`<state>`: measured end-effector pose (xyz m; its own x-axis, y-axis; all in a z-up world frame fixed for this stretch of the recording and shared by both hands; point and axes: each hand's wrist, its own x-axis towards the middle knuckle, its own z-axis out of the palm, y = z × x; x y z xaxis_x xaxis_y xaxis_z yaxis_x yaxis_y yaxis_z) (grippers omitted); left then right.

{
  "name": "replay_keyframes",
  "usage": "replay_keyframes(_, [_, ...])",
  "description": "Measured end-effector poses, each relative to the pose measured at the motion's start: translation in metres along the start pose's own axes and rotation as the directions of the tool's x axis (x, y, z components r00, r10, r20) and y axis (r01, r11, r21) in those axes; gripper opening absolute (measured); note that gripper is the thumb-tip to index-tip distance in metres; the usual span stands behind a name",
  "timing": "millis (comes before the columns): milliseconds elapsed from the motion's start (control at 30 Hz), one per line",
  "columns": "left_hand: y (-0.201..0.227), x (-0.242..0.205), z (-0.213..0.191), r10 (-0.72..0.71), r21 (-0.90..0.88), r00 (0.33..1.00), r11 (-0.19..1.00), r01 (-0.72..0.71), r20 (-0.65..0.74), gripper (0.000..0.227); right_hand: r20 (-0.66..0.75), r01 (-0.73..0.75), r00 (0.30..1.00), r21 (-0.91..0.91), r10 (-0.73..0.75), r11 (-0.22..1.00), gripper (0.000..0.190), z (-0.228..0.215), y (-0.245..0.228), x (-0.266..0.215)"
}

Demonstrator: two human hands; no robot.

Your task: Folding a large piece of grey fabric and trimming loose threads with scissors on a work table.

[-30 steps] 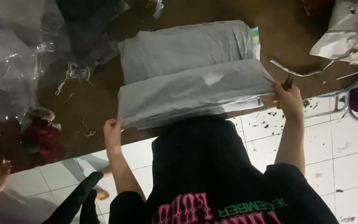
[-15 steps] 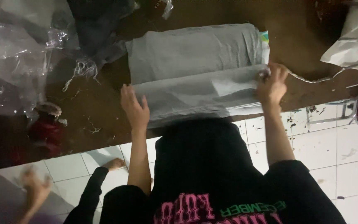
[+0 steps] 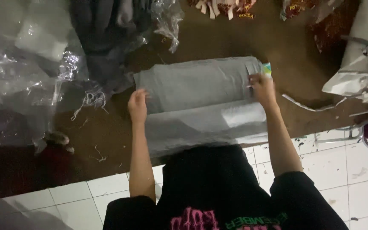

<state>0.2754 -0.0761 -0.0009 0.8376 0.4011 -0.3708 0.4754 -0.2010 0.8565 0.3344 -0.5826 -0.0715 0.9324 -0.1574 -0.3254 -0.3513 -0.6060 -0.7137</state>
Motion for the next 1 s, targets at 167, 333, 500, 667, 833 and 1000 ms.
replay_keyframes(167, [0.034,0.085,0.051,-0.300,-0.240,0.737,0.814,0.529,0.605,0.040,0.542,-0.365,0.810,0.172,0.221,0.915,0.040,0.021,-0.094,0.034])
replay_keyframes(333, [0.038,0.154,0.077,-0.427,0.114,0.775,0.897,0.426,0.466,0.070,0.653,-0.423,0.708,0.089,0.268,0.902,0.045,0.018,-0.112,0.060])
replay_keyframes(500, [0.044,0.213,0.055,0.332,0.116,0.943,0.937,-0.330,-0.002,0.030,0.660,-0.445,0.711,0.155,0.243,0.882,0.044,0.017,-0.094,0.070])
replay_keyframes(667, [-0.010,0.187,0.035,0.180,0.132,0.983,0.974,-0.182,0.030,0.019,0.636,-0.480,0.726,0.194,0.263,0.855,0.046,0.019,-0.100,0.056])
replay_keyframes(833, [-0.025,0.150,0.011,-0.461,-0.041,0.761,0.843,0.536,0.456,0.041,0.623,-0.447,0.742,0.188,0.246,0.875,0.048,0.018,-0.095,0.060])
replay_keyframes(1000, [-0.052,0.172,0.003,-0.093,0.068,0.958,0.991,0.115,-0.271,0.025,0.537,-0.399,0.801,0.149,0.265,0.905,0.043,0.004,-0.146,0.038])
